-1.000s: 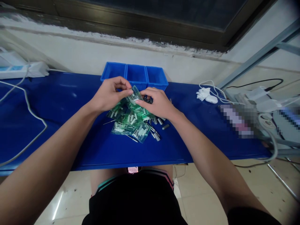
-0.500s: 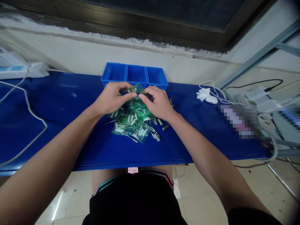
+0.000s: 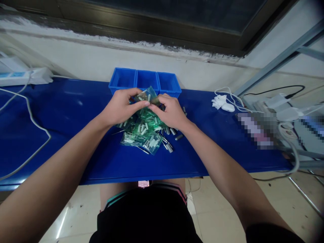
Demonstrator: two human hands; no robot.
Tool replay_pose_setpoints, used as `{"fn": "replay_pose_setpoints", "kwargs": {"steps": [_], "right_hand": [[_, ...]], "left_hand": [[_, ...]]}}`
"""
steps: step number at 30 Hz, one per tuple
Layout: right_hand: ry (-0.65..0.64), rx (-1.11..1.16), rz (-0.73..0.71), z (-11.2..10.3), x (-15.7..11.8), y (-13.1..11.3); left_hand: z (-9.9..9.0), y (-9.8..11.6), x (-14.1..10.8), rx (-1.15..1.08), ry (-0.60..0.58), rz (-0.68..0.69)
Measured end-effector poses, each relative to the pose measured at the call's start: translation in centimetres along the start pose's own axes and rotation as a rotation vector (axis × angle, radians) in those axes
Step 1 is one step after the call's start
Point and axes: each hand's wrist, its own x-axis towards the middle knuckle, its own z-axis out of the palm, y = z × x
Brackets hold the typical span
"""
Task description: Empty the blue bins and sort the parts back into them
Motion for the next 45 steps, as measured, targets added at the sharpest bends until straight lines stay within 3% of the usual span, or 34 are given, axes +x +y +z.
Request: {"fn": "replay_pose_setpoints", "kwargs": {"steps": [29,45], "right_hand": [[-0.074,-0.073,-0.028,0.0,-0.2,0.4],[-0.091,-0.119,-0.057,-0.1,-0.1,0.9]], "left_hand": [[0.1,-0.9,0.0,0.225,-0.084,0.055],[0.2,-1.3,0.0,0.306,-0.067,0.165]]}}
